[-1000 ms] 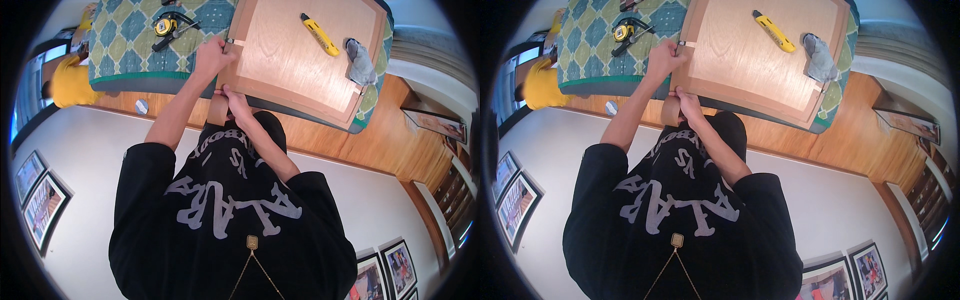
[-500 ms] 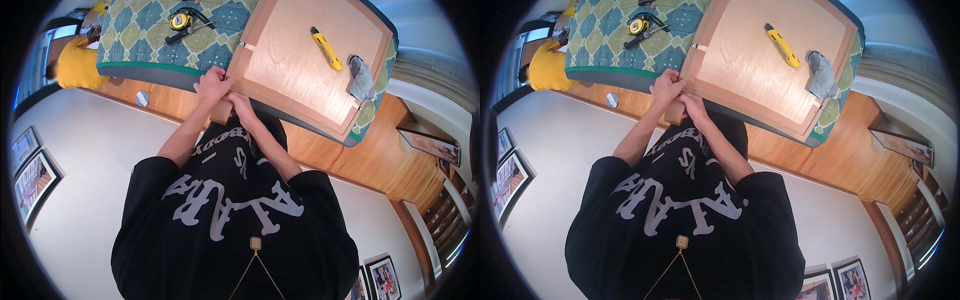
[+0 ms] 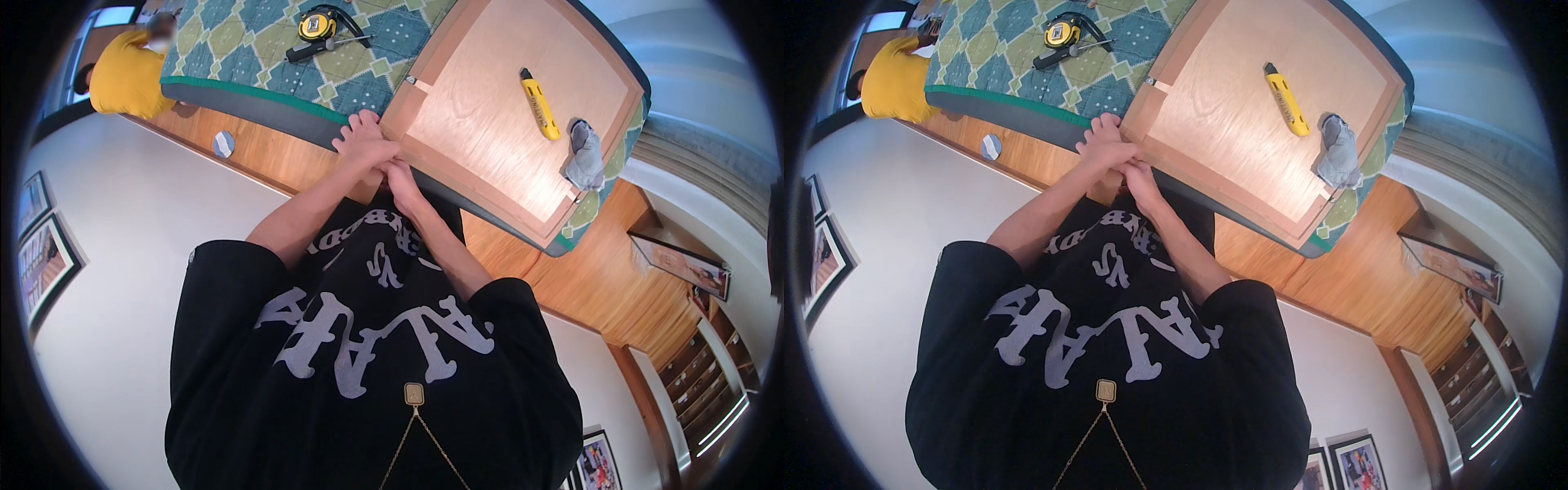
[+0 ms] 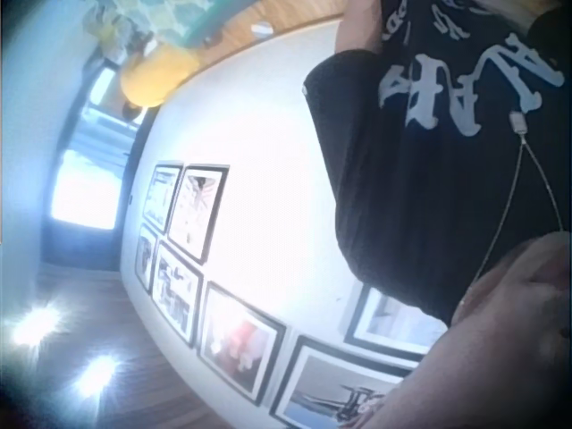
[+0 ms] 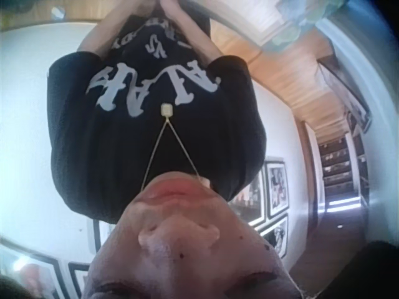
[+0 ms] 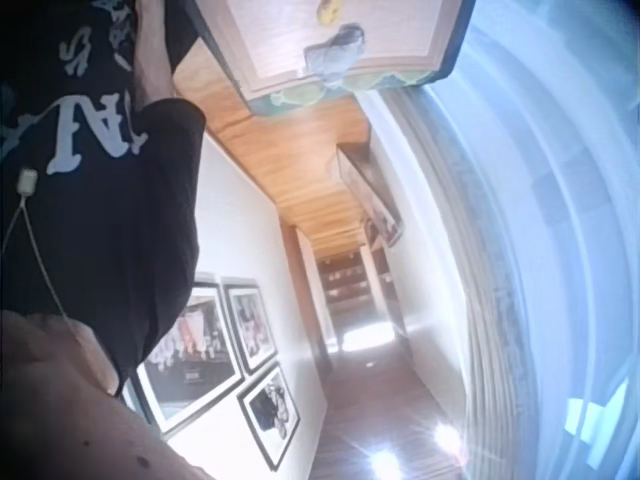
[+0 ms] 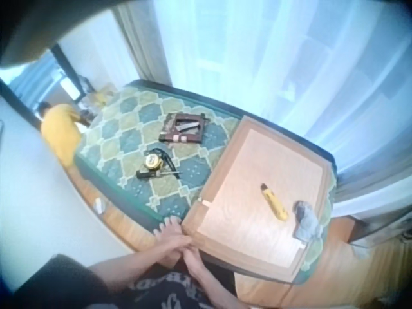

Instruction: The person applies brown tape to the edges of a rectangular wooden board, using a utility knife to cut the tape and smoothing it down with their fingers. They repeatedly measure, cut, and press the tape along the board's perimeter.

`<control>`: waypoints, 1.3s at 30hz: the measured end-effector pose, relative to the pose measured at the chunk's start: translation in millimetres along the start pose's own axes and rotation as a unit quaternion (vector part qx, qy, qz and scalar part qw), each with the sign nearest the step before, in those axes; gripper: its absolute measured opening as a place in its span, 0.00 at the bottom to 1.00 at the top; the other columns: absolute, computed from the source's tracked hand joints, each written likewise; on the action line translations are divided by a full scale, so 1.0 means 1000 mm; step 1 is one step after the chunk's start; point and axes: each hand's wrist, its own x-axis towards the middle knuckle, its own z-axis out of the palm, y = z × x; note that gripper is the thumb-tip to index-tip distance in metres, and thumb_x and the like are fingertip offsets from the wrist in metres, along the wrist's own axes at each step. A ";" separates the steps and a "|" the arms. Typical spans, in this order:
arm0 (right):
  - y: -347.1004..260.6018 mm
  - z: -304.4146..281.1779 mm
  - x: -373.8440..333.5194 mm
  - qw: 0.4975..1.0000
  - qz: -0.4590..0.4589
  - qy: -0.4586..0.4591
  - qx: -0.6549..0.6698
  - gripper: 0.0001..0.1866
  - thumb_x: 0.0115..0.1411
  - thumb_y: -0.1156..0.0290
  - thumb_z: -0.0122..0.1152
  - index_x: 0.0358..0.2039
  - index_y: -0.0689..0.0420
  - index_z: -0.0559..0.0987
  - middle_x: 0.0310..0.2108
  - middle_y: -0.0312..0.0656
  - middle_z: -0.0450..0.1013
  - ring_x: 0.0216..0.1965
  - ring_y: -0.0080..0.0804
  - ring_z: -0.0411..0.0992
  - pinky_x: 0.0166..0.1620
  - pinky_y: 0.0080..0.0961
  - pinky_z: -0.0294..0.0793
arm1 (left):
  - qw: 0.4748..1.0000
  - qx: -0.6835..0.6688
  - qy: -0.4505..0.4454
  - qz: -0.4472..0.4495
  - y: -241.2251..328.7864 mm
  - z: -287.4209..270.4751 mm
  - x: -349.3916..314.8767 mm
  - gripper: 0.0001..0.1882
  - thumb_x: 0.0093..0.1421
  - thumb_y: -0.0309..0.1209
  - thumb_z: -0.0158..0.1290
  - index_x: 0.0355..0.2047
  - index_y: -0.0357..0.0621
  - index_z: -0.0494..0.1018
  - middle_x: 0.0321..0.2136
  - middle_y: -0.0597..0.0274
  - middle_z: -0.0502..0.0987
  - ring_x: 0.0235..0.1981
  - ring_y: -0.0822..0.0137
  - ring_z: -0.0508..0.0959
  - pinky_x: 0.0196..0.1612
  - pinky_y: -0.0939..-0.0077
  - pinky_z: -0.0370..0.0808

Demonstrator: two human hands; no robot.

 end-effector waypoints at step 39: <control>-0.055 -0.078 -0.041 0.607 -0.438 -0.073 -0.659 0.20 0.63 0.76 0.56 0.54 0.68 0.68 0.44 0.59 0.73 0.43 0.58 0.74 0.43 0.44 0.76 | 0.918 -0.370 -0.007 0.145 -0.102 0.044 0.027 0.07 0.57 0.30 0.62 0.33 0.40 0.83 0.25 0.67 0.82 0.25 0.77 0.76 0.31 0.78 0.74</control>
